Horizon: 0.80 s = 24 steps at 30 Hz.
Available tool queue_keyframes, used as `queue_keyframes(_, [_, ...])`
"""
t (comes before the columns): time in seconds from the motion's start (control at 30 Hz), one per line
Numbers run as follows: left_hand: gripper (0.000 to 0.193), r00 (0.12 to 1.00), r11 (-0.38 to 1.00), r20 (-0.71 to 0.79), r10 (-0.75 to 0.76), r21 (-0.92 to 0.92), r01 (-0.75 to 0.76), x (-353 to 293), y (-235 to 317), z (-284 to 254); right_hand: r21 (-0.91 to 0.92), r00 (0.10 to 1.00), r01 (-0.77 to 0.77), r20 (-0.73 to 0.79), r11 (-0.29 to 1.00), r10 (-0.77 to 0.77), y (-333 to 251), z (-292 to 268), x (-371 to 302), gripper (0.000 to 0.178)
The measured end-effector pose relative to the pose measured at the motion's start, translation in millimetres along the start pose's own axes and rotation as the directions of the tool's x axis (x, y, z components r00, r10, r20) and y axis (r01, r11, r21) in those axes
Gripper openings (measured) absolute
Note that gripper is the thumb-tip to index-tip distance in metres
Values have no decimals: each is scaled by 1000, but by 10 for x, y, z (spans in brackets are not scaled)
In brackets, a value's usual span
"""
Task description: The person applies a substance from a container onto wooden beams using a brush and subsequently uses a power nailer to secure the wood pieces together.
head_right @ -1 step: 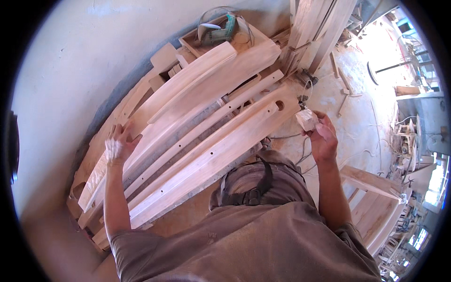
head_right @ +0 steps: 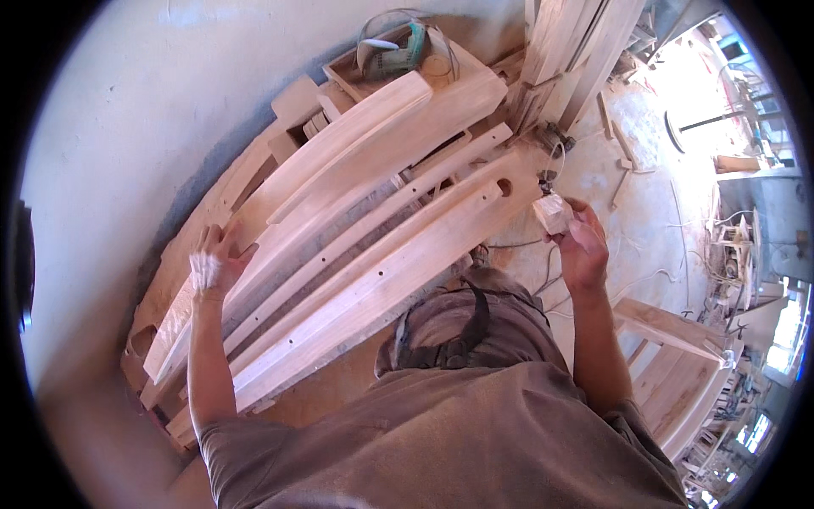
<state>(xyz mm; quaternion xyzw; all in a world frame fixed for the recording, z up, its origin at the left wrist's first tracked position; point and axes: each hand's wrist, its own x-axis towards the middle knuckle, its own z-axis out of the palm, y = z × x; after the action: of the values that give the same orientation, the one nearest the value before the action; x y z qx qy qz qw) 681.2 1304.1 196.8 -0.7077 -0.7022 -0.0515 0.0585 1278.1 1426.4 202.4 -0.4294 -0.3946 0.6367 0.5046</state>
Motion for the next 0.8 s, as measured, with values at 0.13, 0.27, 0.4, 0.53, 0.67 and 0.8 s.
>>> queue_keyframes(0.13, [60, 999, 994, 0, 41, -102, -41, -202, 709, -117, 12, 995, 62, -73, 998, -61, 31, -100, 91, 54])
queue_keyframes(0.27, [58, 999, 985, 42, 32, -174, -24, -459, 1652, 42, 36, 997, 66, -39, 997, -64, -63, -520, 289, 48])
queue_keyframes(0.4, [60, 989, 976, 141, 46, -215, -14, -620, 2419, 430, 77, 991, 25, -133, 997, -14, -168, -1001, 466, 46])
queue_keyframes(0.53, [61, 964, 968, 264, 39, -250, 29, -739, 2784, 718, 109, 987, -63, -140, 992, 78, -113, -1264, 595, 46])
queue_keyframes(0.67, [59, 941, 974, 337, -1, -211, 77, -734, 2897, 933, 136, 979, -152, -116, 979, 168, -24, -1347, 734, 47])
queue_keyframes(0.8, [62, 958, 987, 276, -78, -117, 114, -811, 3002, 1002, 104, 973, -177, -128, 979, 190, -10, -1375, 807, 47])
